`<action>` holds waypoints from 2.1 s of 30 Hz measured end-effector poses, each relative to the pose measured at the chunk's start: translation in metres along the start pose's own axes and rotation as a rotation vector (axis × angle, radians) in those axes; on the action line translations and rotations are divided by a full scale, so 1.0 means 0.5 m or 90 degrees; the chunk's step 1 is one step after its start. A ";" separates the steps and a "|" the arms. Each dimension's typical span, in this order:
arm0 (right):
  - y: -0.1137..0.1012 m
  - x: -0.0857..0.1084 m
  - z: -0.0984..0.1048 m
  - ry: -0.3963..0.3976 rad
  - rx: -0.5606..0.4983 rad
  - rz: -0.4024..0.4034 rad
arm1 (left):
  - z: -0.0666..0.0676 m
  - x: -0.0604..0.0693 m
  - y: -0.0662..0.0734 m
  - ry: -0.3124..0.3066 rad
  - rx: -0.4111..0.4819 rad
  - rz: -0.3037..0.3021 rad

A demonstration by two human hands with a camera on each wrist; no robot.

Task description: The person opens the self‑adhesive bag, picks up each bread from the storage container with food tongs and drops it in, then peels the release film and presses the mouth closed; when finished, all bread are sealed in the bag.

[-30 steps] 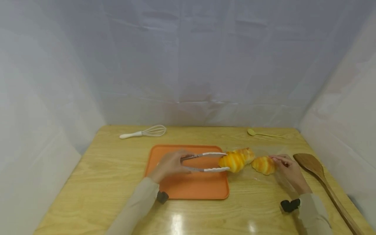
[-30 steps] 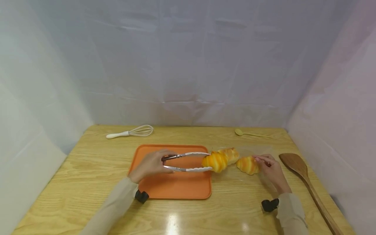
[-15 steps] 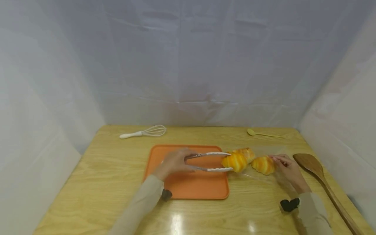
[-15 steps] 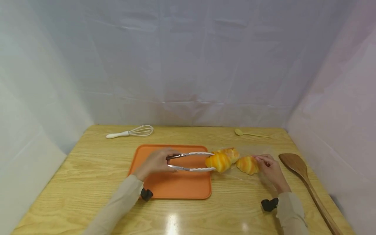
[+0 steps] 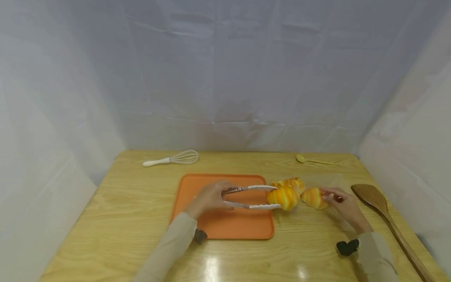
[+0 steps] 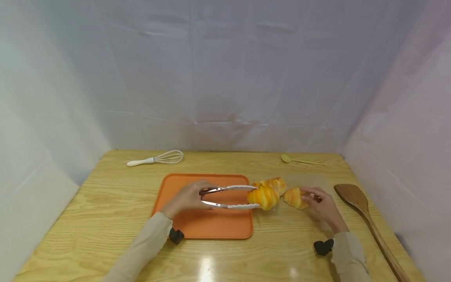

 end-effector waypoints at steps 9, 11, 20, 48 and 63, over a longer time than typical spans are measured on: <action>-0.008 -0.009 -0.007 -0.001 0.005 0.032 | -0.004 0.003 0.002 0.000 0.009 0.002; -0.010 -0.010 -0.006 -0.001 0.009 0.027 | -0.003 0.004 0.003 -0.002 0.012 0.003; -0.025 -0.006 0.003 0.005 0.016 0.032 | -0.002 0.002 0.007 -0.008 0.019 0.011; -0.047 -0.024 -0.026 0.060 -0.164 0.094 | -0.054 -0.072 0.118 -0.036 -0.081 -0.050; -0.037 -0.025 -0.028 0.109 -0.198 0.104 | -0.057 -0.074 0.142 -0.045 -0.128 -0.029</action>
Point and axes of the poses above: each hand's wrist, its own x-axis away from the middle knuckle, its own z-axis out of the back of the hand, y = z × x, the point moved 3 cm from there along -x, towards the middle knuckle, and after that the axes turned 4 degrees about z, right-handed, at the moved point
